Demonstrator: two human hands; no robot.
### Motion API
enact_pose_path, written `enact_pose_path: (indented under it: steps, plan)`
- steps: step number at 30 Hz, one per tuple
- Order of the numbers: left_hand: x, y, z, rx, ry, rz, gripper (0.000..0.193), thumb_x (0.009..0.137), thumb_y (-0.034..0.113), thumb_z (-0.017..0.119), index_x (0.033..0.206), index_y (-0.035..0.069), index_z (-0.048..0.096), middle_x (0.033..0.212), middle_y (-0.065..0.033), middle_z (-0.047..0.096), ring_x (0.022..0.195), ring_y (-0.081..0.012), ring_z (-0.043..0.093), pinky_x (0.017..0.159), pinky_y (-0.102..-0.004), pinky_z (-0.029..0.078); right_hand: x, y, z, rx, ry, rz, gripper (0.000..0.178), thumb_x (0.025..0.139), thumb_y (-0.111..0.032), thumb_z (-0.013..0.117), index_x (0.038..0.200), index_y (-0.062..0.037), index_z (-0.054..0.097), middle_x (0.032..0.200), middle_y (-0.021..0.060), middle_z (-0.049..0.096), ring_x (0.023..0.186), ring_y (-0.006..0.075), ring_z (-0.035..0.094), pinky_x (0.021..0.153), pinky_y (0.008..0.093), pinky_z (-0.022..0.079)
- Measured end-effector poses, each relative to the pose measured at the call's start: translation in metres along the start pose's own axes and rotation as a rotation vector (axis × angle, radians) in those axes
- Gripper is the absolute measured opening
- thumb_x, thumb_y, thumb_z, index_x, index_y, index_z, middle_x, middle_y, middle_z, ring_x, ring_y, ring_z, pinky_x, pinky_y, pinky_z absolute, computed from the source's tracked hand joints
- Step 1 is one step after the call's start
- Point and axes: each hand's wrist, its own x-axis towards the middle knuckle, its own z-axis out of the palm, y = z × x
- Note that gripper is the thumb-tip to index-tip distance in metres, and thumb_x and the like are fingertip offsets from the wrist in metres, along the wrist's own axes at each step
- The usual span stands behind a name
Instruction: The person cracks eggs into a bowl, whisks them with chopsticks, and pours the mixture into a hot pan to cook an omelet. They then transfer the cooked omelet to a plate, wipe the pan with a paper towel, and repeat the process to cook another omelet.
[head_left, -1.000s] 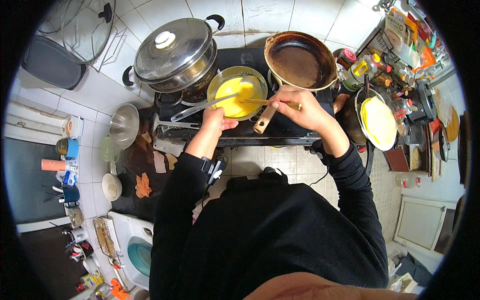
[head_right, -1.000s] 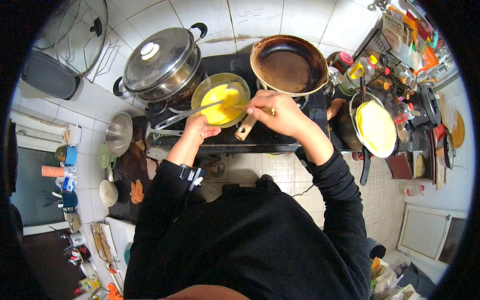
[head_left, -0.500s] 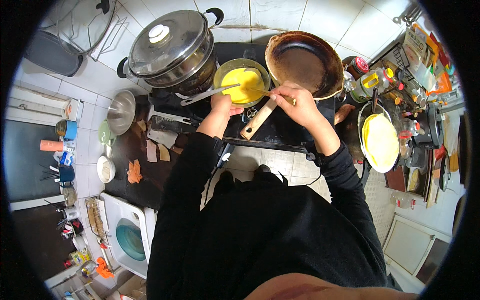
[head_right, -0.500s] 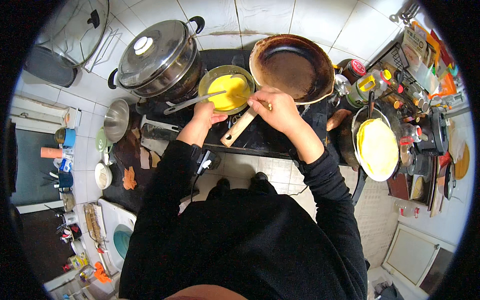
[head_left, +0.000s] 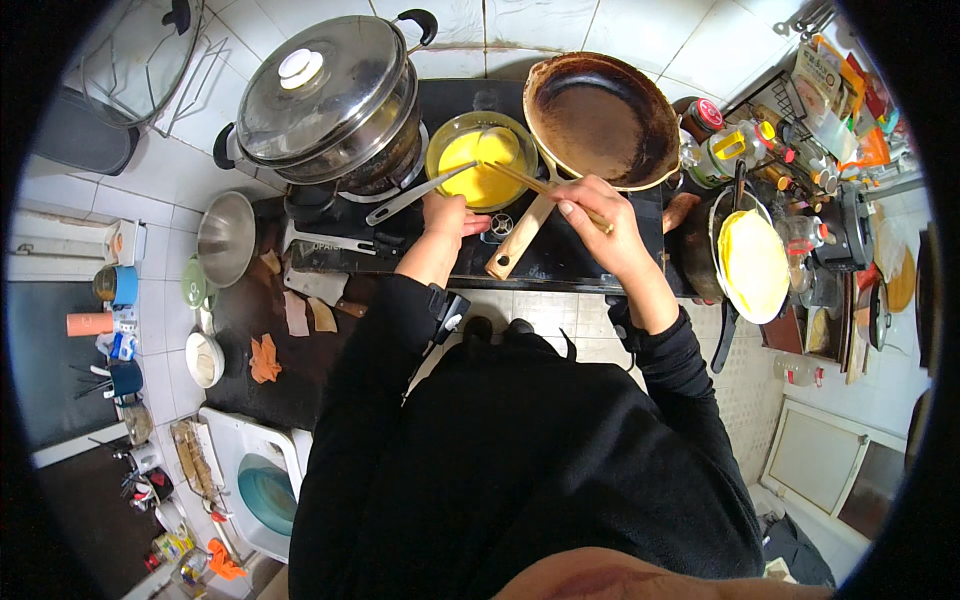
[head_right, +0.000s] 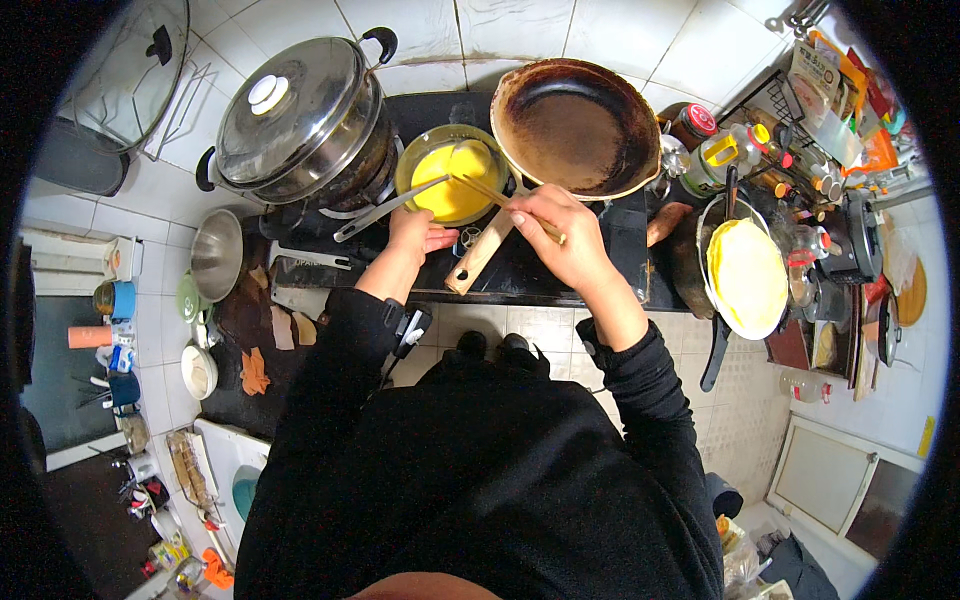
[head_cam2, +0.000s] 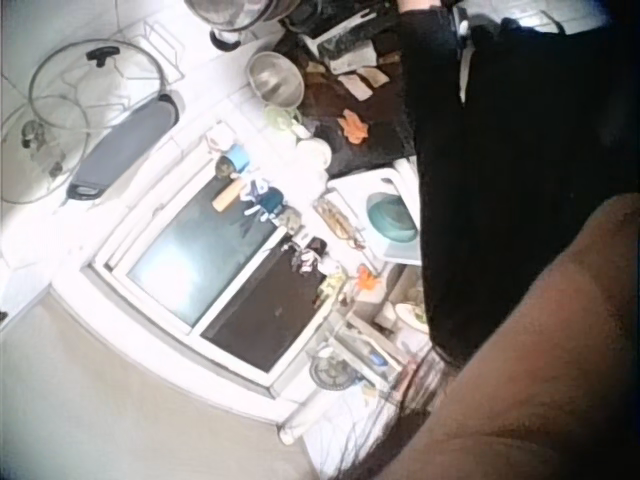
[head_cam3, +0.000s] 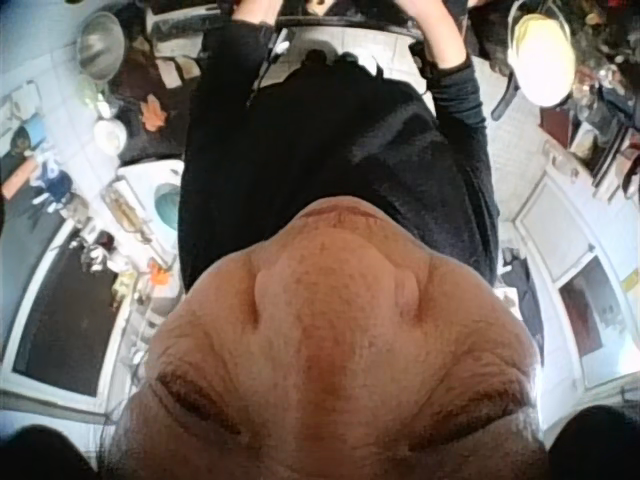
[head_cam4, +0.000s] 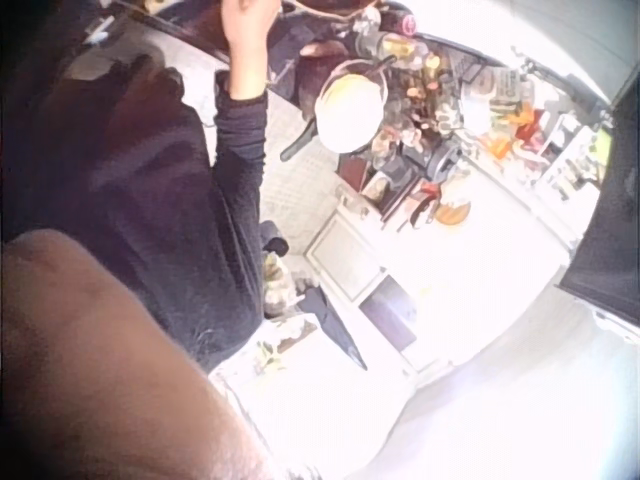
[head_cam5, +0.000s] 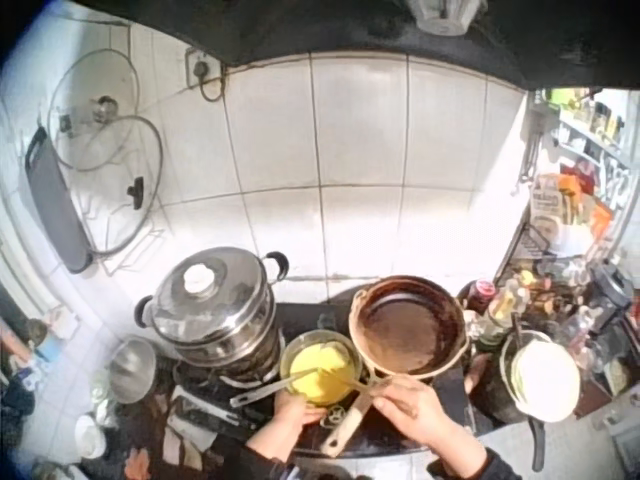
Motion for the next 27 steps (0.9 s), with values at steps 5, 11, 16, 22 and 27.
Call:
enact_pose_path:
  steps: [5, 11, 16, 22, 27]
  plan:
    - [-0.015, -0.007, -0.03, -0.106, -0.084, 0.065, 0.052, 0.089, 0.014, 0.061, 0.129, 0.005, 0.03, 0.085, -0.0177, 0.059, 0.063, -0.0307, 0.065, 0.055, -0.0428, 0.058, -0.008, -0.016, 0.006, 0.047, -0.003, 0.087, 0.016, 0.087, -0.013, 0.063, 0.096, -0.0003, 0.067, 0.085, 0.0118, 0.063, 0.083, 0.025, 0.061, 0.076, 0.0322, 0.048]
    - [-0.034, -0.009, -0.084, -0.446, -0.108, 0.404, 0.037, 0.088, 0.013, 0.065, 0.12, 0.009, 0.048, 0.075, -0.005, 0.059, 0.049, -0.0128, 0.054, 0.041, -0.0254, 0.046, -0.01, -0.028, 0.013, 0.039, -0.05, 0.169, 0.016, 0.091, -0.012, 0.058, 0.095, 0.0013, 0.067, 0.087, 0.0104, 0.062, 0.083, 0.0218, 0.059, 0.078, 0.0302, 0.046]
    - [-0.034, 0.012, -0.078, -0.25, -0.242, 0.519, 0.014, 0.093, 0.016, 0.059, 0.1, 0.004, 0.057, 0.067, -0.0026, 0.054, 0.046, -0.0072, 0.046, 0.039, -0.0213, 0.036, -0.016, -0.037, 0.015, 0.135, 0.129, 0.253, 0.025, 0.095, -0.019, 0.054, 0.099, 0.0024, 0.066, 0.092, 0.0102, 0.063, 0.088, 0.019, 0.058, 0.08, 0.0288, 0.045]
    - [-0.057, 0.025, -0.08, 0.196, -0.196, 0.827, 0.013, 0.096, 0.014, 0.054, 0.092, 0.001, 0.056, 0.068, -0.004, 0.054, 0.054, -0.0089, 0.048, 0.051, -0.0216, 0.04, -0.032, -0.036, 0.007, 0.272, 0.295, 0.301, 0.032, 0.097, -0.023, 0.049, 0.101, 0.004, 0.065, 0.093, 0.0092, 0.061, 0.085, 0.016, 0.057, 0.078, 0.0269, 0.045]
    - [-0.083, 0.032, -0.09, 0.515, -0.184, 0.989, 0.01, 0.094, 0.01, 0.055, 0.09, 0.0, 0.055, 0.068, -0.0069, 0.052, 0.059, -0.0124, 0.048, 0.057, -0.0253, 0.042, -0.036, -0.036, -0.012, 0.3, 0.351, 0.223, 0.034, 0.098, -0.025, 0.048, 0.101, 0.0044, 0.064, 0.094, 0.0093, 0.06, 0.084, 0.016, 0.057, 0.079, 0.0274, 0.045]
